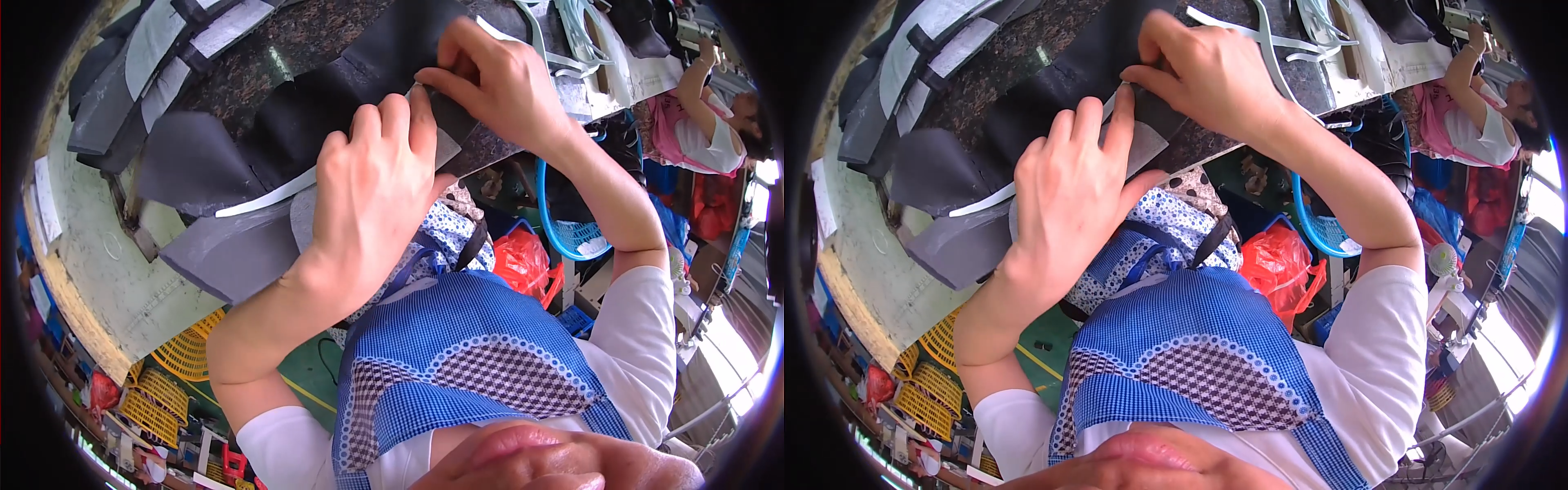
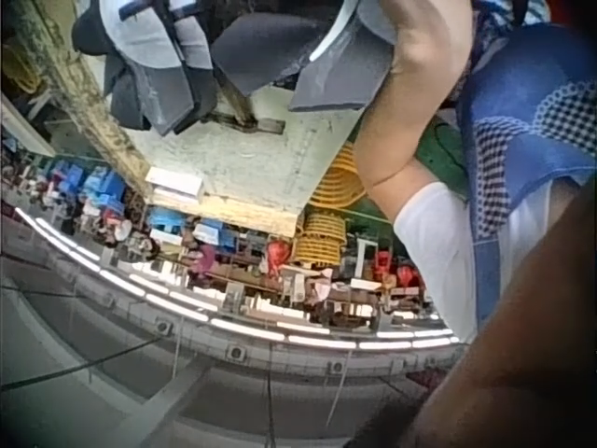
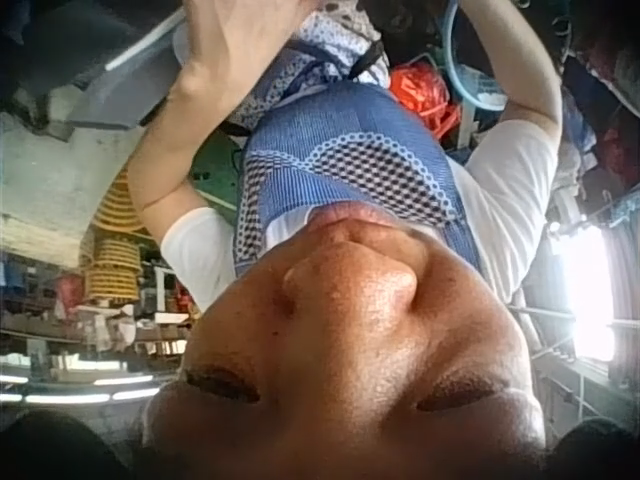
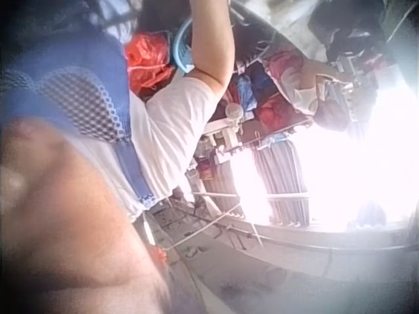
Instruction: Applying adhesive reinforcement strips to the edges of black shoe upper components.
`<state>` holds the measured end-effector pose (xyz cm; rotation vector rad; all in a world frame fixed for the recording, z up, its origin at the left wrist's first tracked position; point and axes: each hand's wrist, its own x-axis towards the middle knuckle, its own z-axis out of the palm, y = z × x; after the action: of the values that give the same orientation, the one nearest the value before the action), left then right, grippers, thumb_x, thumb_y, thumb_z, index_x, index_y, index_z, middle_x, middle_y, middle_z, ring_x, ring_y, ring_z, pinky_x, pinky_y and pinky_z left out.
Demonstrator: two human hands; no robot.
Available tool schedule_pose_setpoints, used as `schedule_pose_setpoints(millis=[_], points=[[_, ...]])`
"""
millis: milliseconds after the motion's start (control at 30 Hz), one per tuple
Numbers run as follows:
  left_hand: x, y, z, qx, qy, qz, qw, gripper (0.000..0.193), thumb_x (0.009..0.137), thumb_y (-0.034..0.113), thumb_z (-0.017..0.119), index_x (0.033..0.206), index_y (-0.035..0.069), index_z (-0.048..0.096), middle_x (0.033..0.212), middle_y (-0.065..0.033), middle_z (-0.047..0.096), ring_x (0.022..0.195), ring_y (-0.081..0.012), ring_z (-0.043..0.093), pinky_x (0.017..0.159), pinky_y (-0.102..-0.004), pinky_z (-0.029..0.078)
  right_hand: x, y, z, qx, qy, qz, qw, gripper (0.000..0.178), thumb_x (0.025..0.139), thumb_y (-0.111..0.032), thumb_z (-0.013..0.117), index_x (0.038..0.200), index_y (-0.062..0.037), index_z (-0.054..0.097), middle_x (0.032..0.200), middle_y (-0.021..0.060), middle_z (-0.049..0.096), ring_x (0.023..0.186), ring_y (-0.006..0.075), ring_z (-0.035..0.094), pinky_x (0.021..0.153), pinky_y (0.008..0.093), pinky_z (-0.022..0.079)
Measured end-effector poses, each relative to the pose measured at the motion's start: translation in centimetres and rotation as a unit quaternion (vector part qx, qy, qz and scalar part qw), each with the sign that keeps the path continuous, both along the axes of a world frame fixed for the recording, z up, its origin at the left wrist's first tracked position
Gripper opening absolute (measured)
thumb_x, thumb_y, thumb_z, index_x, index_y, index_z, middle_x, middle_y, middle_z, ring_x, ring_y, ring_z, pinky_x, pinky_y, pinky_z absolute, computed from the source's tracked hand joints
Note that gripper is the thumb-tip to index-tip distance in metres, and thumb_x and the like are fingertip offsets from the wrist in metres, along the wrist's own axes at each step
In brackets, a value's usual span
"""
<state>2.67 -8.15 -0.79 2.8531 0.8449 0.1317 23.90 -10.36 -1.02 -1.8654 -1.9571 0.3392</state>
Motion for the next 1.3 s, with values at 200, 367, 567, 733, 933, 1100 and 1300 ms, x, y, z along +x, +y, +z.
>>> schedule_pose_setpoints(millis=[200,367,567,733,933,1100,1300], points=[[0.2,2.2,0.6,0.051,-0.059,-0.040,0.996,0.073,0.082,0.055,0.077,0.131,0.002,0.064,0.118,-0.0110,0.061,0.107,-0.0271,0.063,0.091,-0.0395,0.051,0.0,-2.7,0.6,0.128,-0.117,0.141,0.975,0.040,0.085,-0.024,0.079,0.119,-0.0069,0.068,0.087,0.0046,0.062,0.073,0.0229,0.067,0.060,0.0359,0.056],[-2.0,6.9,1.7,-0.039,-0.007,0.131,0.991,0.067,0.086,0.049,0.078,0.130,0.001,0.062,0.096,-0.0192,0.072,0.096,-0.0377,0.072,0.092,-0.0467,0.051,-1.0,-3.8,-0.8,0.081,-0.155,0.092,0.980,0.049,0.089,-0.022,0.074,0.135,-0.0074,0.064,0.096,0.0069,0.058,0.081,0.0220,0.066,0.067,0.0353,0.057],[-4.2,3.0,1.4,-0.033,-0.168,-0.047,0.984,0.017,0.079,0.010,0.078,0.081,0.009,0.061,0.102,-0.0081,0.068,0.089,-0.0259,0.066,0.074,-0.0428,0.051,4.9,0.4,1.6,-0.341,0.464,-0.105,0.811,0.029,0.097,-0.014,0.064,0.124,-0.0104,0.074,0.105,0.0068,0.071,0.093,0.0227,0.067,0.082,0.0328,0.055],[-2.3,-0.8,-0.7,0.102,-0.066,-0.119,0.985,0.007,0.090,0.009,0.062,0.087,0.003,0.062,0.136,-0.0272,0.064,0.131,-0.0356,0.060,0.101,-0.0408,0.053,4.2,4.3,2.9,-0.412,0.367,-0.199,0.810,0.032,0.094,-0.027,0.074,0.115,-0.0026,0.075,0.077,0.0029,0.071,0.073,0.0126,0.067,0.066,0.0279,0.053],[-0.6,-2.9,-0.1,0.186,0.104,-0.096,0.972,0.010,0.093,0.016,0.058,0.092,0.007,0.062,0.138,-0.0248,0.064,0.129,-0.0339,0.062,0.104,-0.0401,0.048,2.0,2.4,2.6,-0.085,-0.019,0.045,0.995,0.021,0.083,-0.018,0.076,0.093,0.0005,0.073,0.088,0.0169,0.073,0.077,0.0365,0.069,0.068,0.0369,0.056],[-0.8,-3.8,-0.1,0.222,0.112,-0.041,0.968,0.008,0.096,0.012,0.058,0.089,0.008,0.057,0.128,-0.0255,0.068,0.114,-0.0275,0.070,0.089,-0.0296,0.057,1.3,-2.5,0.4,0.140,-0.151,0.282,0.937,0.040,0.073,-0.017,0.068,0.111,-0.0089,0.077,0.132,0.0014,0.070,0.124,0.0300,0.061,0.098,0.0433,0.052],[-2.4,-2.4,0.5,0.286,0.118,-0.032,0.950,0.010,0.094,0.010,0.061,0.087,0.009,0.054,0.094,-0.0162,0.076,0.077,-0.0169,0.076,0.057,-0.0246,0.055,-0.5,-2.4,-0.2,0.078,0.058,0.275,0.957,0.044,0.067,-0.009,0.077,0.111,-0.0046,0.076,0.120,0.0074,0.073,0.110,0.0315,0.066,0.091,0.0431,0.055]])
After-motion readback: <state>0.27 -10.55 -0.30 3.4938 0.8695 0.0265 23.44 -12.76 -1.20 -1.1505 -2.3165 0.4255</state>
